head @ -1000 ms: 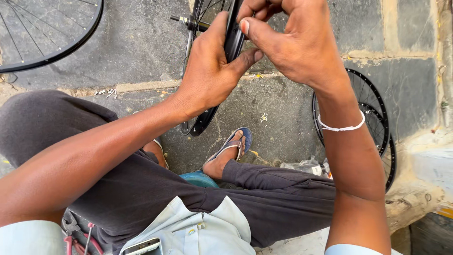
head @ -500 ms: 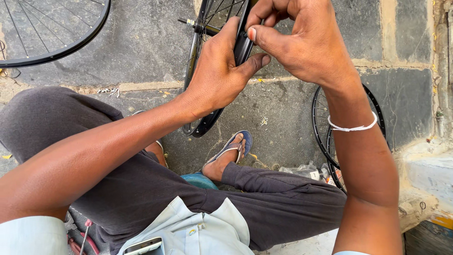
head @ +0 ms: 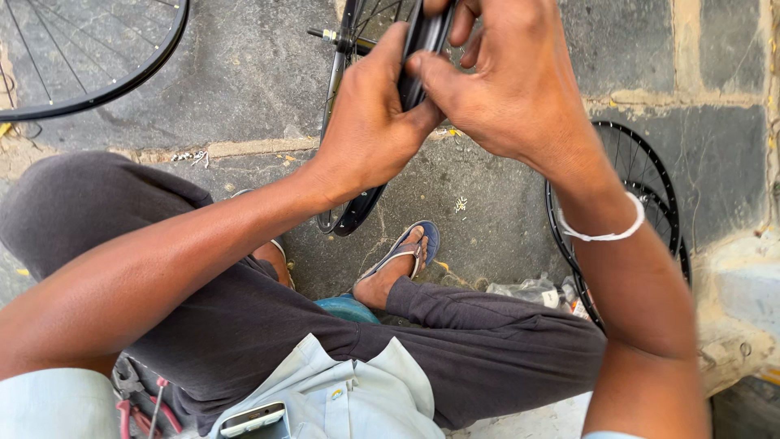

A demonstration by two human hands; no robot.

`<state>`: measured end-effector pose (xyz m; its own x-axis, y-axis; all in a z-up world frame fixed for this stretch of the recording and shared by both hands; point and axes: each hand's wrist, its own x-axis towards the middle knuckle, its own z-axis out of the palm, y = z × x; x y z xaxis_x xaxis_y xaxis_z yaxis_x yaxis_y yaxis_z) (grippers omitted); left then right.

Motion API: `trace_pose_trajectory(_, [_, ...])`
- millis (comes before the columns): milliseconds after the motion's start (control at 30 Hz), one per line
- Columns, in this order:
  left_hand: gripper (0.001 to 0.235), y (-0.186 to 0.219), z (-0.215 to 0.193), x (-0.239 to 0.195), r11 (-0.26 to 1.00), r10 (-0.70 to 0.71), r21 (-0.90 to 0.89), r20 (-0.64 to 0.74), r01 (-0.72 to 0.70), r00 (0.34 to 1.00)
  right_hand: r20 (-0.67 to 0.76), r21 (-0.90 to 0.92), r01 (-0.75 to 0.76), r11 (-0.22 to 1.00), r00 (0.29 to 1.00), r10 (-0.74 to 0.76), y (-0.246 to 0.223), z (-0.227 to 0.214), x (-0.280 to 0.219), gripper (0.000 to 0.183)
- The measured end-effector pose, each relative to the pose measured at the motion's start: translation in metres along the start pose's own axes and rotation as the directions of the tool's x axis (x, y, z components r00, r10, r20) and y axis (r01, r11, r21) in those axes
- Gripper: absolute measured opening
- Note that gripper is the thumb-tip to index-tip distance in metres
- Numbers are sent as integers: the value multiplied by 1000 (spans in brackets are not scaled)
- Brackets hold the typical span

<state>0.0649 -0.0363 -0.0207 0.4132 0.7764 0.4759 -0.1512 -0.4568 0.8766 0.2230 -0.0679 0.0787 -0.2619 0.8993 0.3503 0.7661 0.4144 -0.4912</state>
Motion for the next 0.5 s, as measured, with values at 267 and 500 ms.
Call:
trace_pose_trajectory(267, [27, 13, -37, 9, 928, 174, 356, -158, -108, 972, 143, 924, -263, 278, 911, 386, 47, 112, -14, 26])
trace_pose_trajectory(500, [28, 26, -61, 11, 973, 35, 233, -156, 3, 987, -32, 999, 28, 23, 977, 212, 55, 172, 10, 31])
